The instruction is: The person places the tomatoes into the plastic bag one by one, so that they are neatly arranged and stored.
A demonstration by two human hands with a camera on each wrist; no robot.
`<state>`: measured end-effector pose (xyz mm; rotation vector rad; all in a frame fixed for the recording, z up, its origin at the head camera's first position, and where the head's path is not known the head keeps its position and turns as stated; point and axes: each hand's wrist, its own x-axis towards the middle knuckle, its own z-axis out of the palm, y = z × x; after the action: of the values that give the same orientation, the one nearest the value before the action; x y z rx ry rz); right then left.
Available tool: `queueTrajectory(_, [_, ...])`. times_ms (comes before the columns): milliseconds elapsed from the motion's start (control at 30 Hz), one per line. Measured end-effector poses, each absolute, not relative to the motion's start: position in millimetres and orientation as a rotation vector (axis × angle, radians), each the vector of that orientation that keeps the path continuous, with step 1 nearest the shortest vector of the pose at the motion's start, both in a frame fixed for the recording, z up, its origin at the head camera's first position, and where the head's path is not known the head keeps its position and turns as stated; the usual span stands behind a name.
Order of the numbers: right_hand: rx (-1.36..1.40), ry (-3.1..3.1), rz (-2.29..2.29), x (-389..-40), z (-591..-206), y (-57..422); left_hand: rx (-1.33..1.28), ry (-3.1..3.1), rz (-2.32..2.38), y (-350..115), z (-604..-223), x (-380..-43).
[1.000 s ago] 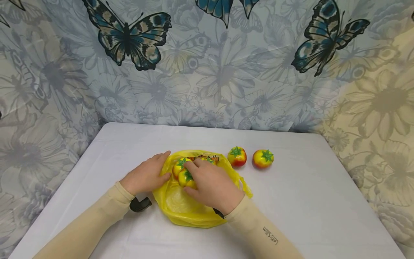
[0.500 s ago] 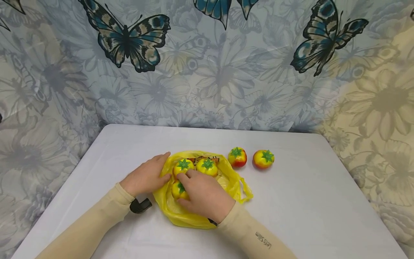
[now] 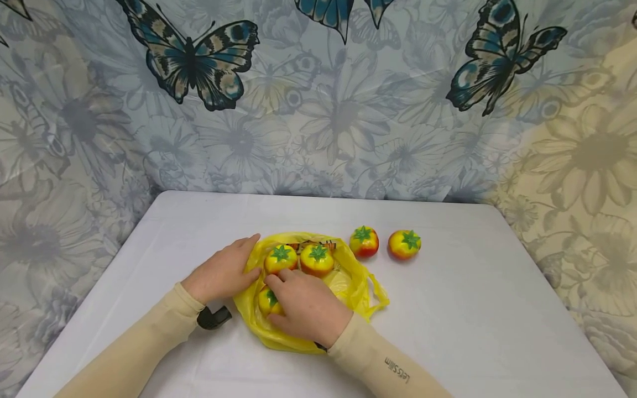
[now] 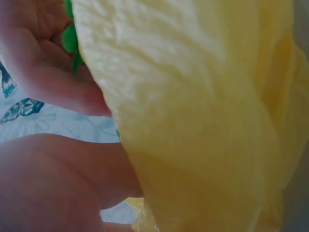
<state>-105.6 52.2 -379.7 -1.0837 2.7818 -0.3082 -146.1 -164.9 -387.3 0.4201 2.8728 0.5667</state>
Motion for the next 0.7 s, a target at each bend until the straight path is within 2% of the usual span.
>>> queueTrajectory(467, [-1.104, 2.785, -0.263, -104.7, -386.2, 53.2, 0.427, 2.885, 0.579, -161.7, -386.8, -145.3])
queueTrajectory(700, [-1.023, 2.782, -0.374, -104.8, -368.9, 62.2, 0.42, 2.874, 0.571, -164.3, -387.5, -144.0])
